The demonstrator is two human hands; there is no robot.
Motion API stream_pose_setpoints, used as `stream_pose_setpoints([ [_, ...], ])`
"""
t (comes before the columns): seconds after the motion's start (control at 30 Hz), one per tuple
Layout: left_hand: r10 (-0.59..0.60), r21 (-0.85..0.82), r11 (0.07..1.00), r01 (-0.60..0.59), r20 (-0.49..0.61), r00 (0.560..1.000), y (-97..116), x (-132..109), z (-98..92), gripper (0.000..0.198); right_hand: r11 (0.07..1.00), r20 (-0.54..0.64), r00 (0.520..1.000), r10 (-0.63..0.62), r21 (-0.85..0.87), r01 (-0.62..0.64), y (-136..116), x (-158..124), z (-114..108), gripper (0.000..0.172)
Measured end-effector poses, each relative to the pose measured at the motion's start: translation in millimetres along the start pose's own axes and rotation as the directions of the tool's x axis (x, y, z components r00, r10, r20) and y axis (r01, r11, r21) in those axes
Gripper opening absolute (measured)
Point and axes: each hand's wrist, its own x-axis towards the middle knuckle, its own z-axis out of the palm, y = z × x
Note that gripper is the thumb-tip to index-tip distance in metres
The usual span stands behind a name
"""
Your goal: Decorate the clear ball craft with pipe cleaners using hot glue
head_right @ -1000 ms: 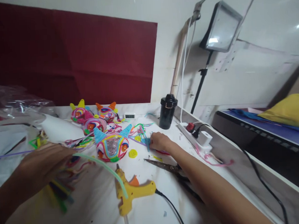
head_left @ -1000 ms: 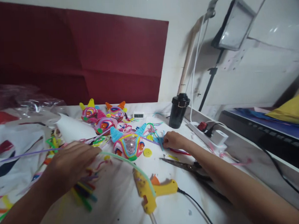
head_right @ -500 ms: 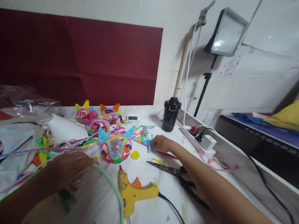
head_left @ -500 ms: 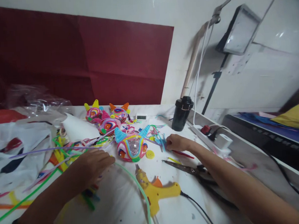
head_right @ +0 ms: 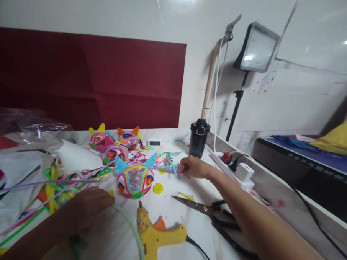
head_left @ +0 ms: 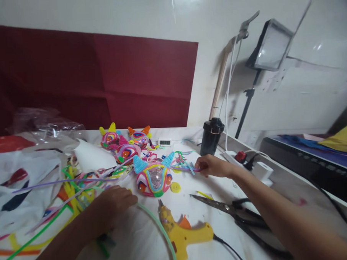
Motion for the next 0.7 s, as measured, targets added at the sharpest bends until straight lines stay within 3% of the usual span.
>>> stream_pose_setpoints([
  [0.2, 0.002, -0.028, 1.0, 0.0, 0.084, 0.996, 12.1, 4.9, -8.4, 0.018, 0.995, -0.092, 0.991, -0.093, 0.026, 0.096, -4.5, -1.1, 2.6, 0.027],
  [0.47, -0.011, -0.003, 1.0, 0.011, 0.165, 0.986, 21.9, 8.2, -2.3, 0.014, 0.992, -0.166, 0.979, -0.121, 0.024, 0.126, 11.9, 8.6, 14.2, 0.018],
  [0.7, -0.017, -0.037, 0.999, 0.025, 0.198, 0.98, 21.1, 7.4, -6.1, 0.015, 0.984, -0.232, 0.961, -0.153, -0.122, 0.128, 17.3, 14.6, 15.4, 0.019],
])
